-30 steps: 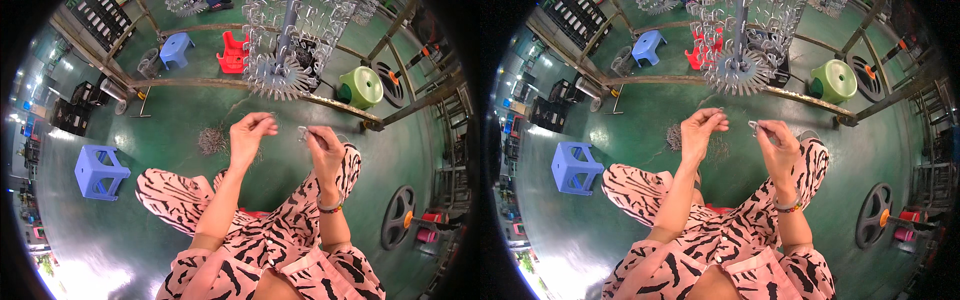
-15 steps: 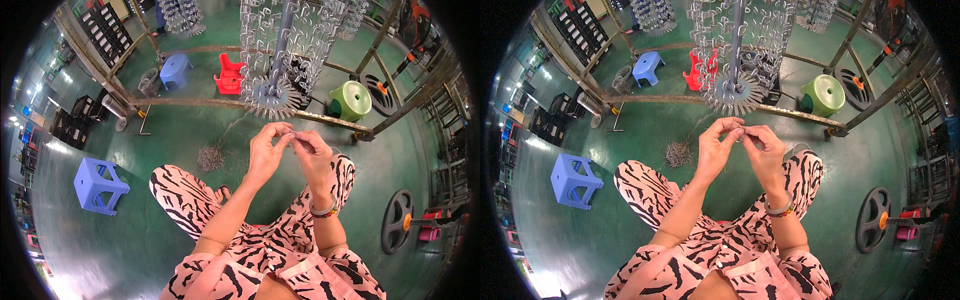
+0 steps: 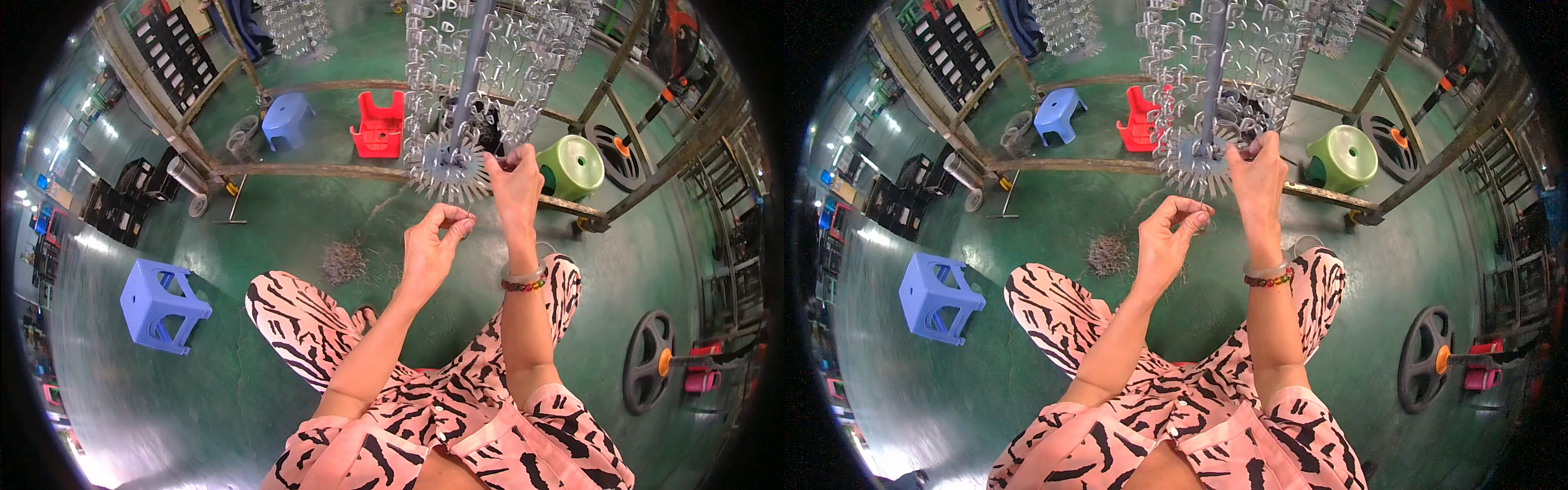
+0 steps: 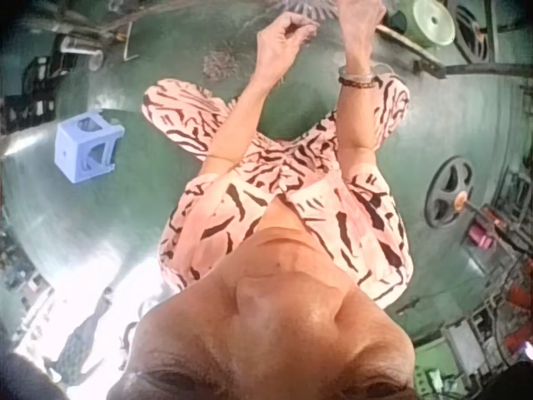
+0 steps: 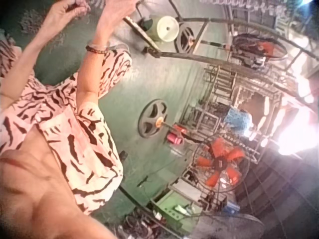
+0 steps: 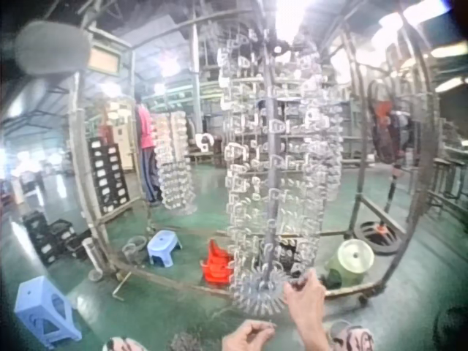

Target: The person picks up small metal hooks from the floor and hangs them one by one onto the spokes of a large vertical circular rack.

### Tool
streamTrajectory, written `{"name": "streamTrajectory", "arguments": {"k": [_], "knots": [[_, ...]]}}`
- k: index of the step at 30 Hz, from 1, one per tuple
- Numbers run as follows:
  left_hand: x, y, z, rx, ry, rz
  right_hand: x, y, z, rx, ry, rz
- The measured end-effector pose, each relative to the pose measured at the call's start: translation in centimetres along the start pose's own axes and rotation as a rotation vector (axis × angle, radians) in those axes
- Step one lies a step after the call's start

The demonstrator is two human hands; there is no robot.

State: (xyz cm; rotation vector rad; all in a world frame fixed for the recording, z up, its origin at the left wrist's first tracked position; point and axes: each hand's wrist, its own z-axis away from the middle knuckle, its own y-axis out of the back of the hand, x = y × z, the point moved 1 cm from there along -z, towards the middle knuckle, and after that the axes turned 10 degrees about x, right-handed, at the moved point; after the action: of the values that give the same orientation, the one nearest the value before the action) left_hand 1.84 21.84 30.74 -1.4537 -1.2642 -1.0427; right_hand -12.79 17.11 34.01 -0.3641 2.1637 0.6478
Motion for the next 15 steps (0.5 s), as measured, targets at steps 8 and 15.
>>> {"name": "streamTrajectory", "arguments": {"k": [8, 15], "knots": [[-0.7, 0.3, -0.5, 0.002, -0.019, -0.032, 1.1, 0.2, 0.3, -0.047, -0.134, -0.214], [-1.3, -2.0, -3.7, 0.005, -0.214, -0.13, 2.6, 1.0, 1.2, -0.205, -0.214, -0.524]]}}
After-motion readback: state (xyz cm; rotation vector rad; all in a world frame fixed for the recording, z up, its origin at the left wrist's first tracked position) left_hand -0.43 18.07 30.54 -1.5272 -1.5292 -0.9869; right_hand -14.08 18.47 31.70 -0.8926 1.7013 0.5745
